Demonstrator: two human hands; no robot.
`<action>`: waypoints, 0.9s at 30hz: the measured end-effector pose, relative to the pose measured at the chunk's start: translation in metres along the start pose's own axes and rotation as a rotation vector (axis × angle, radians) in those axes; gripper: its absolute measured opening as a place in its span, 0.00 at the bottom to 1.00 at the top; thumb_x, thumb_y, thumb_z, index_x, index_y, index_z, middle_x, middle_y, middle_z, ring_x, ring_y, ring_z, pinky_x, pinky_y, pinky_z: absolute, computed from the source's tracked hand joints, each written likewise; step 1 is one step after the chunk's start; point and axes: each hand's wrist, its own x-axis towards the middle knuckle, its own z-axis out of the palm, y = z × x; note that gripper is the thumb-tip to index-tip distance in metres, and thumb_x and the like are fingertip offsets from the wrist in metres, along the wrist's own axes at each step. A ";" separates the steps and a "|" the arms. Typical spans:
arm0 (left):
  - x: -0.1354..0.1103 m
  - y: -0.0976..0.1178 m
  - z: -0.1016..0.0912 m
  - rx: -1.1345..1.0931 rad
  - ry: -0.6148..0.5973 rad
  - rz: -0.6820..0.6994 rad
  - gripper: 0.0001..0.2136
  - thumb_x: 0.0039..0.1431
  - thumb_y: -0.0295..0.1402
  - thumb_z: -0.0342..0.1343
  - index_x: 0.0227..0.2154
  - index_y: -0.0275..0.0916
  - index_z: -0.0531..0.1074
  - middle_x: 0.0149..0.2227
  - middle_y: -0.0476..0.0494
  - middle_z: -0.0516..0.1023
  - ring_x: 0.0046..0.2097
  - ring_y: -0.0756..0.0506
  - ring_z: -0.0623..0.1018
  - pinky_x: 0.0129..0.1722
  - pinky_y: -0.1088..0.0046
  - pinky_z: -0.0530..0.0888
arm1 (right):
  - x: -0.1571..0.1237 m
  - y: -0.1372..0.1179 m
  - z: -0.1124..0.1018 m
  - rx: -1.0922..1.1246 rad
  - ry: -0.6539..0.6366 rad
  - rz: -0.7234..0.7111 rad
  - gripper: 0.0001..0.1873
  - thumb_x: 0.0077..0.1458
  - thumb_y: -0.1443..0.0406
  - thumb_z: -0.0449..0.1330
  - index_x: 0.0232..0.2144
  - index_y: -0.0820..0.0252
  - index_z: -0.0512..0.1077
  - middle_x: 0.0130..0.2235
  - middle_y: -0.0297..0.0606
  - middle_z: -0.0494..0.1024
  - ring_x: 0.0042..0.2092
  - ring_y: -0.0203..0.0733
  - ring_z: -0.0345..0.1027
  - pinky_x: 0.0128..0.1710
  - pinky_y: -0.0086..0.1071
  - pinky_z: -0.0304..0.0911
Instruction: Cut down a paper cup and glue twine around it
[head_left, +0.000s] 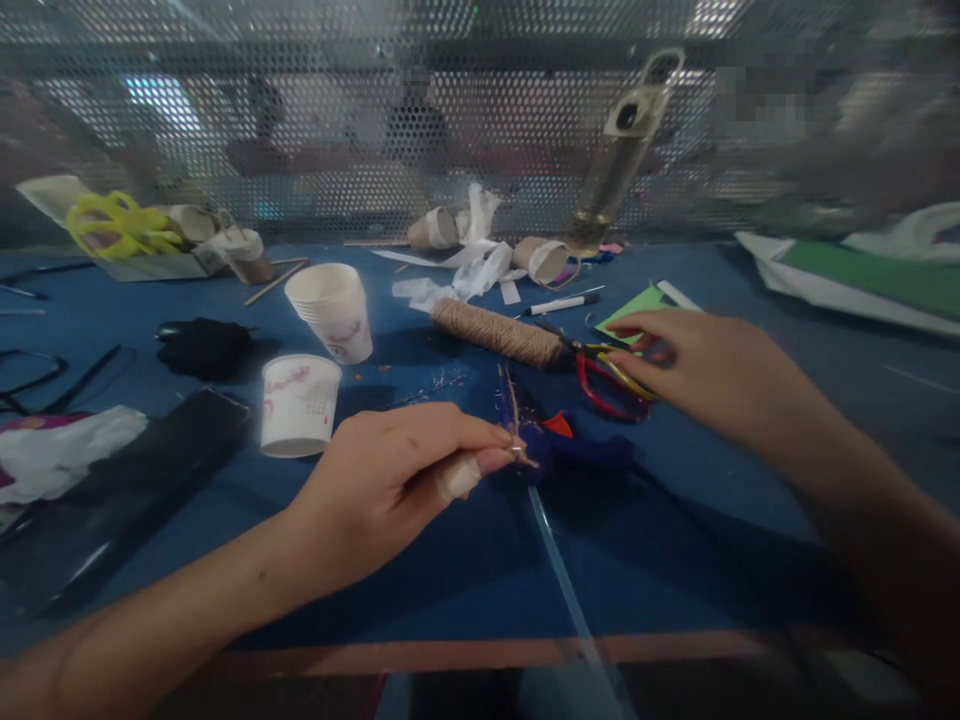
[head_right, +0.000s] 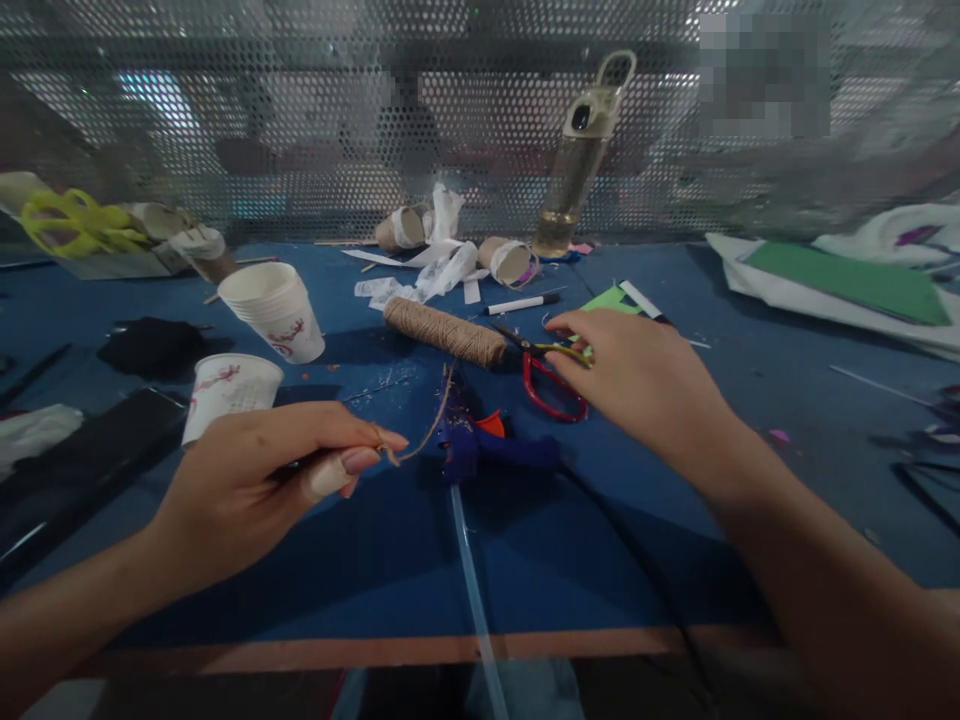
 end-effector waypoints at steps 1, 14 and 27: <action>-0.001 0.000 0.000 0.000 -0.006 0.011 0.06 0.71 0.27 0.59 0.41 0.37 0.81 0.40 0.49 0.89 0.33 0.53 0.83 0.35 0.83 0.75 | -0.004 -0.007 -0.004 0.015 0.068 -0.027 0.17 0.64 0.59 0.58 0.49 0.59 0.80 0.48 0.48 0.85 0.43 0.52 0.79 0.41 0.42 0.67; 0.000 0.001 0.008 -0.081 -0.112 -0.011 0.05 0.70 0.26 0.59 0.39 0.39 0.80 0.33 0.54 0.85 0.27 0.56 0.77 0.29 0.84 0.70 | -0.046 -0.073 -0.003 0.525 0.169 -0.744 0.07 0.65 0.63 0.67 0.45 0.51 0.77 0.39 0.34 0.86 0.38 0.37 0.81 0.38 0.30 0.76; -0.005 0.007 -0.002 -0.359 -0.078 -0.281 0.04 0.69 0.36 0.61 0.38 0.42 0.76 0.25 0.58 0.79 0.26 0.55 0.77 0.28 0.85 0.72 | -0.032 -0.094 -0.014 0.684 0.102 -0.702 0.01 0.66 0.68 0.65 0.40 0.58 0.78 0.39 0.37 0.86 0.41 0.34 0.81 0.42 0.24 0.76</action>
